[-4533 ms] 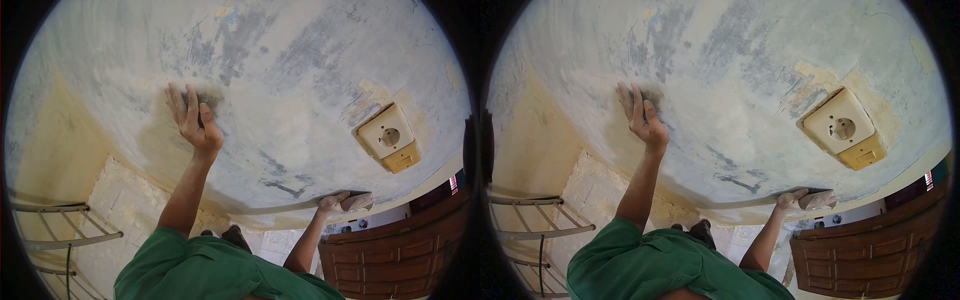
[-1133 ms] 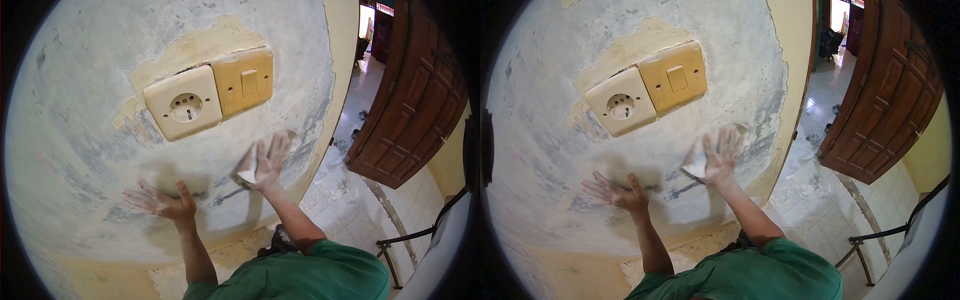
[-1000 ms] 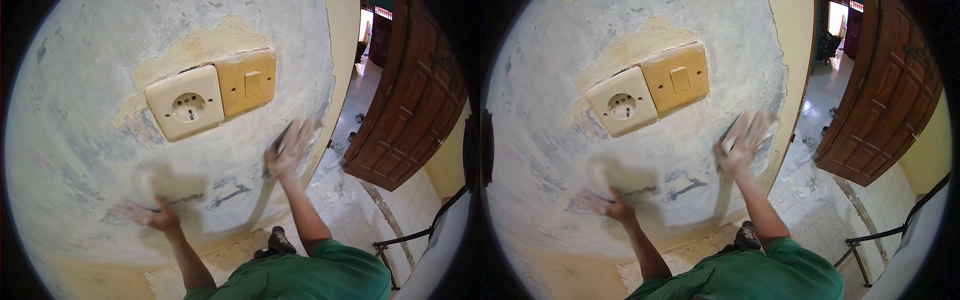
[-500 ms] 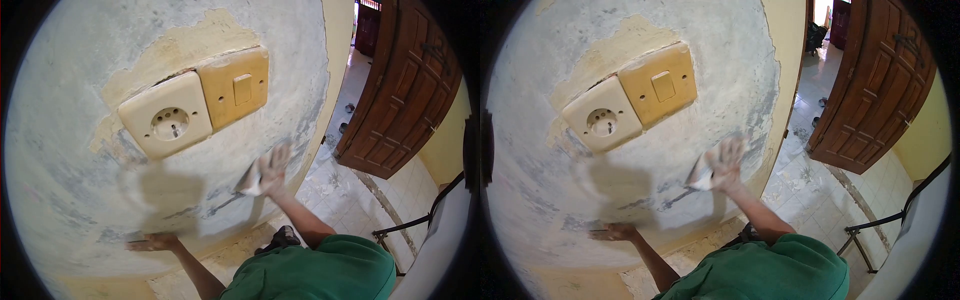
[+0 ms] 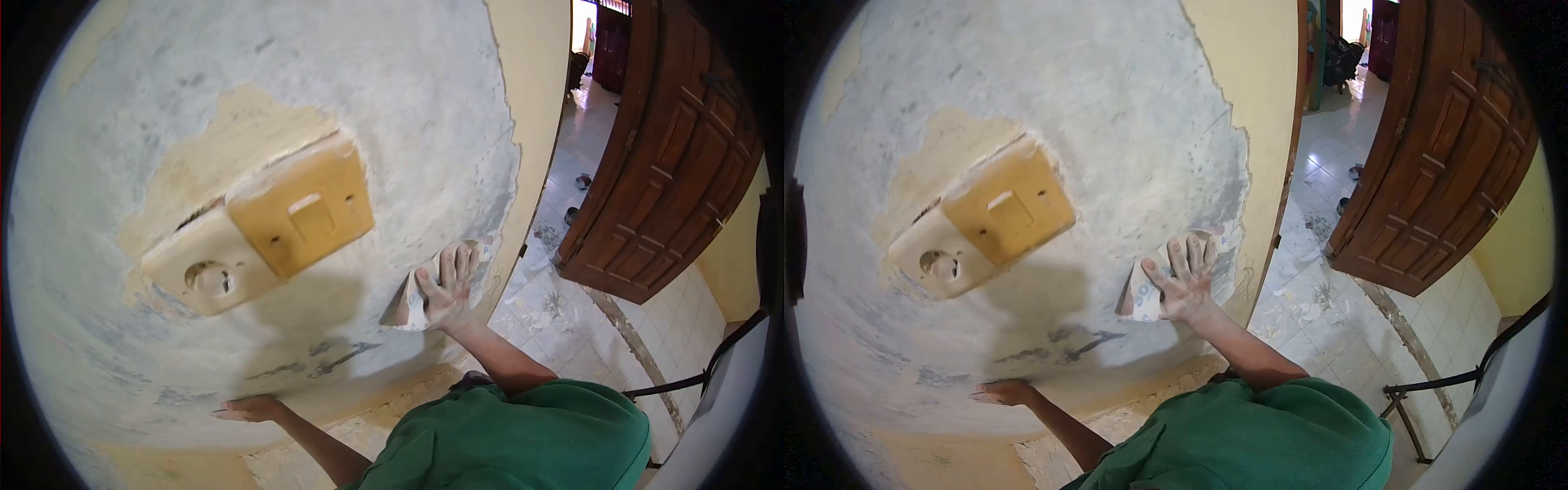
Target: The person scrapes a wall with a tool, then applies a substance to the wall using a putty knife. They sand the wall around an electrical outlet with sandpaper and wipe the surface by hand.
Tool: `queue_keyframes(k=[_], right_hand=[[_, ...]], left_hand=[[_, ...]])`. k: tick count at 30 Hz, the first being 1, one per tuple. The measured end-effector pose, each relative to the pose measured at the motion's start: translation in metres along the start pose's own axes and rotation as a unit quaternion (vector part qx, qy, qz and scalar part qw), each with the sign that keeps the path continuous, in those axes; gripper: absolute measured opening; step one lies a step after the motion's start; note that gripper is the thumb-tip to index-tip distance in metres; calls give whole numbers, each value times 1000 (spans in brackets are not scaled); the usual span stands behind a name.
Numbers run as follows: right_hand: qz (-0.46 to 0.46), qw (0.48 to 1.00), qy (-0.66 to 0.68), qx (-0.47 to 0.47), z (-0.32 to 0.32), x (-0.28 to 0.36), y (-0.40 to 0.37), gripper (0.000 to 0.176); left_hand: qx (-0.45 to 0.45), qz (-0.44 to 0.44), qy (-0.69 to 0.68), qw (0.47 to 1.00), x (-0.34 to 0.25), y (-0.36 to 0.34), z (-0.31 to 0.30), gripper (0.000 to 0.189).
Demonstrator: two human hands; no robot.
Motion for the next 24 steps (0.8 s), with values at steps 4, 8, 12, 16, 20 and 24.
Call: queue_keyframes(k=[4, 8, 12, 16, 20, 24], right_hand=[[62, 997, 29, -19, -28, -70, 30, 79], [212, 970, 39, -111, -54, -134, 46, 79], [162, 986, -5, -24, -46, -133, 33, 83], [148, 988, 15, -39, -50, -158, 26, 88], [137, 989, 36, -44, -51, -160, 27, 84], [118, 988, 85, -53, -39, -166, 8, 80]], left_hand=[[5, -25, -41, 999, -30, -12, -4, 61], [-7, 100, -19, 995, -103, -48, -4, 62], [-7, 159, -17, 987, -166, -90, -7, 65], [22, 214, -3, 977, -205, -137, -12, 70], [30, 195, -16, 980, -183, -166, -8, 70], [121, 163, -83, 976, -174, -181, -9, 79]])
Point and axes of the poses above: each hand's wrist, its own y-axis towards the middle knuckle, its own z-axis out of the palm, x = y × z, the point moved 10 cm from there along y, towards the middle knuckle, and after that the axes turned 6 degrees about -z, right-handed, at the moved point
